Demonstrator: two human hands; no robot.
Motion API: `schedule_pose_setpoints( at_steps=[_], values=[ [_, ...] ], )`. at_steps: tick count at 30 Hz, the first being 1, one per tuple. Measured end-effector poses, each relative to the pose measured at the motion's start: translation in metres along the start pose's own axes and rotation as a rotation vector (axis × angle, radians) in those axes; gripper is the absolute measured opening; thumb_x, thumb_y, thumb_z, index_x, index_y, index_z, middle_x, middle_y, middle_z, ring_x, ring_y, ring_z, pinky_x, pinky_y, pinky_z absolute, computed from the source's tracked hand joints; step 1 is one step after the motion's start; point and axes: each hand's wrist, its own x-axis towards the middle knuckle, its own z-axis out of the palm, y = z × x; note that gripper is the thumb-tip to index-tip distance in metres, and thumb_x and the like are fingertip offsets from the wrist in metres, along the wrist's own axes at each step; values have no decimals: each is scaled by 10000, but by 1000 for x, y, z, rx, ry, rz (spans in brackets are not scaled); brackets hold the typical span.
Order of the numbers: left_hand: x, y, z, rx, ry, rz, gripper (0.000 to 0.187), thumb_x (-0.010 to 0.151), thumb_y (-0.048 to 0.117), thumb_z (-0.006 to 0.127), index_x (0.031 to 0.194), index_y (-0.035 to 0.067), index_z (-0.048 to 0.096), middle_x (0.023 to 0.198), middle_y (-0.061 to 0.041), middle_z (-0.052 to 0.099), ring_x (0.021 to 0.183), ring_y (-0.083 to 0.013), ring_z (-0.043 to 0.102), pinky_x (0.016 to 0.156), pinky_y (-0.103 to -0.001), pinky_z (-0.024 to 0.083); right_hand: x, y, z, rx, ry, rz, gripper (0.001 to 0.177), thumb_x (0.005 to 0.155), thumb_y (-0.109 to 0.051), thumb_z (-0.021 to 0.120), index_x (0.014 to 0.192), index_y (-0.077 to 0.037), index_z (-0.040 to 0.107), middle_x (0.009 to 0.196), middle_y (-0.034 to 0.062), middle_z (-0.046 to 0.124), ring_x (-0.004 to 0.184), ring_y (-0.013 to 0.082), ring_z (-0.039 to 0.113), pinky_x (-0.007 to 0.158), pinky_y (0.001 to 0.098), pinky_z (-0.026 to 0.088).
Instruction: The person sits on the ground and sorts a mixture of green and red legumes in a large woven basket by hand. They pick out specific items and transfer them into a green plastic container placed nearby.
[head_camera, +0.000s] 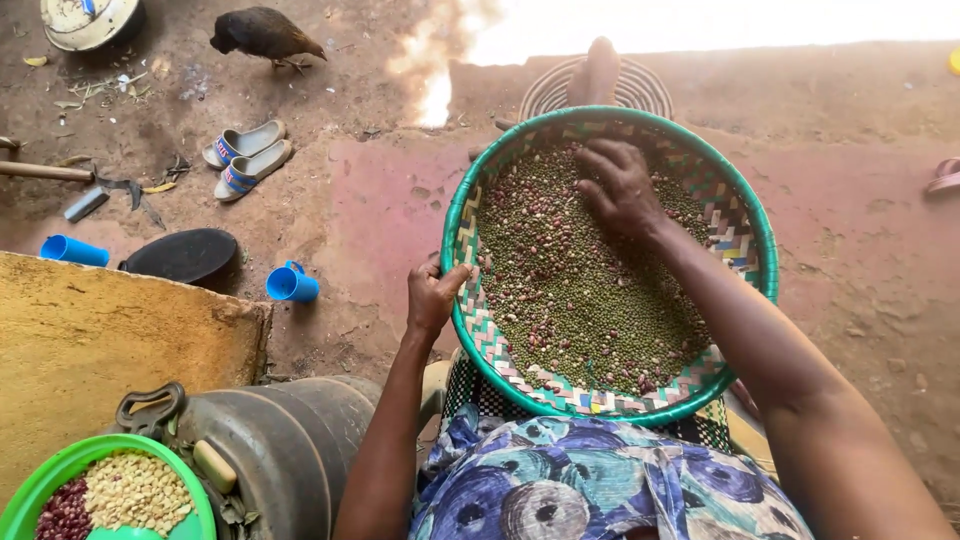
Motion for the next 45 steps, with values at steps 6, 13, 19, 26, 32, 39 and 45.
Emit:
schedule_pose_setpoints(
  at_steps=[6,13,19,26,32,39,45],
  values=[
    [-3,7,-4,148,9,-89,309,826,319,819,650,99,690,491,-98,568,564,-160,551,580,-327,469,-50,-31,30,103,-358,9,260,948,-447,697,1075,-221,717,1145,71,657,1049,370,645,908,517,510],
    [5,-19,-6,188,15,-91,297,834,331,804,666,109,699,494,-102,587,547,-166,558,581,-338,470,-55,-105,-62,-381,-517,-45,296,912,-516,720,1030,-245,722,1278,18,670,1177,312,669,1014,500,503],
    [2,-16,-4,195,36,-62,297,814,317,798,629,124,669,466,-86,529,513,-166,519,567,-335,461,-45,-218,-13,-45,-351,-409,572,1139,-401,329,1670,-191,377,1777,83,275,1640,274,185,1308,474,-24],
    [-2,-21,-8,161,16,-66,276,819,274,781,639,105,657,496,-90,552,571,-156,514,578,-335,447,-13,-130,3,-397,-267,-163,636,1070,-364,483,1687,-247,380,1698,112,421,1585,354,320,1277,608,43],
    [-1,-14,-5,128,-2,-95,257,809,252,773,633,110,650,499,-64,548,574,-143,508,571,-325,453,-62,-150,-55,-284,-737,368,681,1078,-588,349,1714,-391,205,1781,148,107,1557,580,141,1143,845,182],
    [5,-18,-18,354,-16,-72,331,881,399,796,690,138,727,569,-141,664,588,-331,682,633,-448,527,-27,-243,-143,61,-1387,242,602,1096,-419,475,1675,-351,322,1753,143,179,1485,542,358,1136,679,469],
    [10,38,28,798,247,521,434,970,215,814,1308,-21,676,1066,-247,756,981,-405,760,890,-531,625,-9,-54,-90,21,-216,103,264,1022,-63,673,803,-200,730,706,-55,678,779,236,711,957,334,563]
  ],
)
